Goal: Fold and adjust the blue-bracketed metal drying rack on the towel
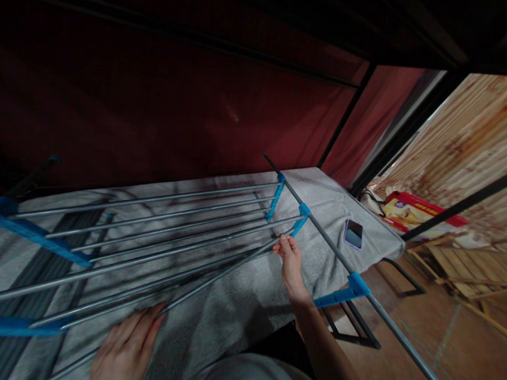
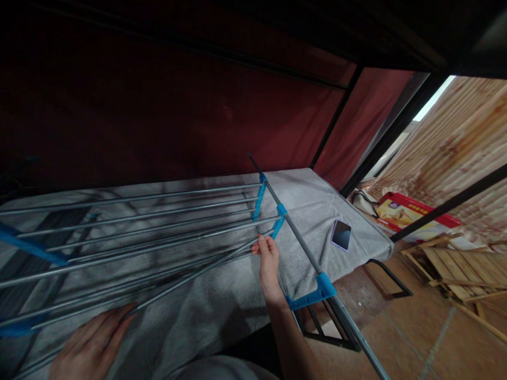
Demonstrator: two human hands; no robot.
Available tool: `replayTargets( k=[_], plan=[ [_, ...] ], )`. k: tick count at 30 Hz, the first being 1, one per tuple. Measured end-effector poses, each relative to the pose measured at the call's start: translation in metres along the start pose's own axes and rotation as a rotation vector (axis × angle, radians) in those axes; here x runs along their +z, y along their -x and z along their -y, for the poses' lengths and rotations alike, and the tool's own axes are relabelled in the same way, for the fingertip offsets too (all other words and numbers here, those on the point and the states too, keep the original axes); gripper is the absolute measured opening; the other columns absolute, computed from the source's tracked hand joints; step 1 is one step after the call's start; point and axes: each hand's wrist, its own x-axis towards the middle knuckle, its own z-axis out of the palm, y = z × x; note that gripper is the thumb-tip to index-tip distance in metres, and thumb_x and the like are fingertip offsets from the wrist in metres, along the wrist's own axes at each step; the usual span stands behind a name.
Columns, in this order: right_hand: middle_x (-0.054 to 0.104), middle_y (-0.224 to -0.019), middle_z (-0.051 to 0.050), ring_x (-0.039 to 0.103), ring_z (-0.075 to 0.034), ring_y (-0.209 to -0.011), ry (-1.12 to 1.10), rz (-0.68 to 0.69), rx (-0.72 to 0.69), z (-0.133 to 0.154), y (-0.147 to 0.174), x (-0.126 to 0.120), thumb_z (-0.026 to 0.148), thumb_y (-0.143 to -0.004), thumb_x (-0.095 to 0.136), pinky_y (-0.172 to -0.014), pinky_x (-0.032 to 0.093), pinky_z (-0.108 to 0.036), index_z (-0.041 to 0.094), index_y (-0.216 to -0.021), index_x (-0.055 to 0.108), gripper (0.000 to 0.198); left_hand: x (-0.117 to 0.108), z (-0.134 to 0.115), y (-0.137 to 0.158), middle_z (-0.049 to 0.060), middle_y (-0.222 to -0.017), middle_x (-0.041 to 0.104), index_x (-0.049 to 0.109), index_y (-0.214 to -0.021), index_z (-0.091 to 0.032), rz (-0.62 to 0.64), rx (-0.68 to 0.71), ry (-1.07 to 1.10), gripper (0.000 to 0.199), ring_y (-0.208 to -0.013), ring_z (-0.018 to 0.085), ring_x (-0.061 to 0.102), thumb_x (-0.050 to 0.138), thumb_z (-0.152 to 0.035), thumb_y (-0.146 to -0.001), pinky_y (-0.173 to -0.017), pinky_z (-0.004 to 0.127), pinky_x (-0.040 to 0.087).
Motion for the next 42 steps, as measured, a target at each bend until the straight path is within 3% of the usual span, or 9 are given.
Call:
replayTargets(
  k=[8,14,21,24,27,29,33,42],
  plan=[
    [0.062,-0.068,0.005,0.056,-0.016,-0.064,-0.081,0.002,0.041,0.006,0.001,0.003,0.056,-0.075,0.079,-0.066,0.046,-0.03,0.026,-0.086,0.066,0.034,-0.007,0.002,-0.012,0.007,-0.106,0.077,0.064,-0.126,-0.025,-0.011,-0.064,-0.006,0.038,-0.09,0.027,0.068,0.035,-0.038,-0.106,-0.085,0.04,0.049],
    [0.064,-0.071,0.004,0.058,-0.014,-0.065,-0.155,-0.004,0.091,0.008,0.0,0.002,0.053,-0.07,0.085,-0.065,0.047,-0.029,0.025,-0.082,0.065,0.036,-0.015,0.007,-0.028,0.011,-0.108,0.076,0.064,-0.127,-0.019,0.006,-0.021,-0.072,0.04,-0.091,0.03,0.068,0.034,-0.038,-0.108,-0.083,0.042,0.048],
    [0.067,-0.076,0.002,0.06,-0.016,-0.067,-0.08,0.018,0.087,0.006,0.0,0.001,0.058,-0.077,0.078,-0.066,0.049,-0.03,0.025,-0.084,0.064,0.037,-0.015,0.017,-0.038,0.012,-0.108,0.075,0.06,-0.137,-0.02,-0.028,-0.011,-0.083,0.039,-0.093,0.03,0.068,0.041,-0.037,-0.107,-0.086,0.042,0.047],
    [0.066,-0.083,0.0,0.059,-0.017,-0.071,0.028,-0.044,0.004,0.001,0.001,-0.005,0.059,-0.083,0.069,-0.067,0.049,-0.031,0.026,-0.089,0.062,0.034,-0.015,0.019,-0.037,0.012,-0.111,0.074,0.057,-0.142,-0.02,-0.01,-0.029,-0.092,0.043,-0.096,0.031,0.067,0.041,-0.038,-0.107,-0.09,0.043,0.047],
    [0.065,-0.101,-0.001,0.06,-0.018,-0.089,0.169,-0.231,-0.175,-0.002,-0.002,-0.015,0.049,-0.084,0.065,-0.08,0.052,-0.032,0.027,-0.106,0.06,0.032,-0.017,0.019,-0.039,0.013,-0.111,0.074,0.059,-0.142,-0.019,-0.016,-0.036,-0.085,0.044,-0.095,0.032,0.067,0.039,-0.039,-0.107,-0.088,0.043,0.047],
    [0.063,-0.122,-0.005,0.059,-0.02,-0.109,0.239,-0.306,-0.26,-0.001,-0.007,-0.022,0.043,-0.083,0.063,-0.095,0.05,-0.035,0.027,-0.12,0.059,0.041,-0.019,0.019,-0.043,0.013,-0.11,0.074,0.061,-0.14,-0.019,-0.034,-0.025,-0.072,0.044,-0.094,0.032,0.067,0.04,-0.039,-0.107,-0.087,0.043,0.047],
    [0.057,-0.147,-0.007,0.055,-0.022,-0.13,0.3,-0.187,-0.285,0.001,-0.015,-0.031,0.039,-0.084,0.057,-0.114,0.043,-0.042,0.028,-0.138,0.058,0.055,-0.022,0.021,-0.051,0.01,-0.103,0.075,0.063,-0.137,-0.02,-0.049,-0.008,-0.057,0.042,-0.089,0.03,0.066,0.041,-0.039,-0.107,-0.084,0.041,0.046],
    [0.06,-0.148,-0.009,0.059,-0.022,-0.133,0.277,-0.131,-0.281,-0.01,-0.018,-0.034,0.035,-0.085,0.056,-0.118,0.042,-0.045,0.027,-0.145,0.056,0.061,-0.021,0.025,-0.054,0.01,-0.104,0.076,0.065,-0.135,-0.022,-0.015,-0.062,-0.02,0.041,-0.088,0.029,0.066,0.042,-0.035,-0.105,-0.081,0.041,0.046]
  ],
)
